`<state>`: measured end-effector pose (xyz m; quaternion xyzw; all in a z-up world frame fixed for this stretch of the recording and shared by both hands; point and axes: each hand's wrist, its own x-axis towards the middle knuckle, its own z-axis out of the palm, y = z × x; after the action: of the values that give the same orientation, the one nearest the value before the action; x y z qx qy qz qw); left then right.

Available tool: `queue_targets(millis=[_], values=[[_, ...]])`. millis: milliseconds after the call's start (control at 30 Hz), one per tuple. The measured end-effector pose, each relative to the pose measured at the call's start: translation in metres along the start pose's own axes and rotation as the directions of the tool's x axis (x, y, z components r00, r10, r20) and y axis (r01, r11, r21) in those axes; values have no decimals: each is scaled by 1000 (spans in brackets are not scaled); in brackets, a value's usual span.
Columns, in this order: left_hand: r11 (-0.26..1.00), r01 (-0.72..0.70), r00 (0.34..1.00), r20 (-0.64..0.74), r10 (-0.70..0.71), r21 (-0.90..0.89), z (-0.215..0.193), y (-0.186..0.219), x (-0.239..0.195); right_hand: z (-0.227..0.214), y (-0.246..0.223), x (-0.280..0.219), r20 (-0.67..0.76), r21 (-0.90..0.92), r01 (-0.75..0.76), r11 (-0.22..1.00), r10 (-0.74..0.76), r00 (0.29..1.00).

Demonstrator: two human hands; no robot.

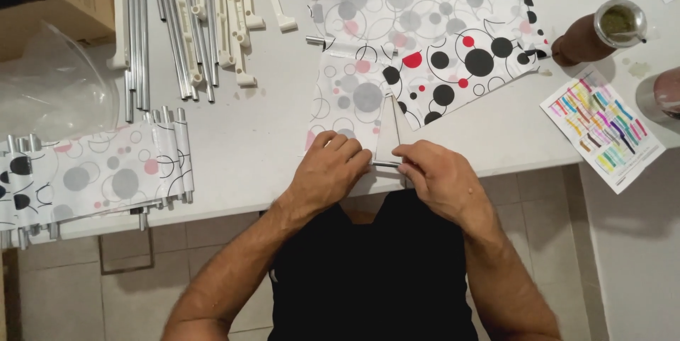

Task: Assembling an organizer shelf by inserting metal rods into fabric sleeves

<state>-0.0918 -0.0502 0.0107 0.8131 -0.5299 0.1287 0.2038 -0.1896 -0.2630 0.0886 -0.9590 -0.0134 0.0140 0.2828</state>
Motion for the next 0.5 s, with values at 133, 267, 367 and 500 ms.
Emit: queue_targets(millis=[133,267,367,500], values=[[1000,-6,1000,-10,6,-6,1,-1,2,3,5,0,-24,4,-5,1000,5,1000],[999,-22,1000,-9,21,-28,4,8,7,4,-6,4,23,70,-30,997,28,999],[998,-57,997,-60,55,-38,6,15,10,11,-7,6,11,63,12,998,-12,1000],[998,-23,998,-60,20,-56,-2,11,12,-7,-2,4,0,44,-14,999,14,1000]])
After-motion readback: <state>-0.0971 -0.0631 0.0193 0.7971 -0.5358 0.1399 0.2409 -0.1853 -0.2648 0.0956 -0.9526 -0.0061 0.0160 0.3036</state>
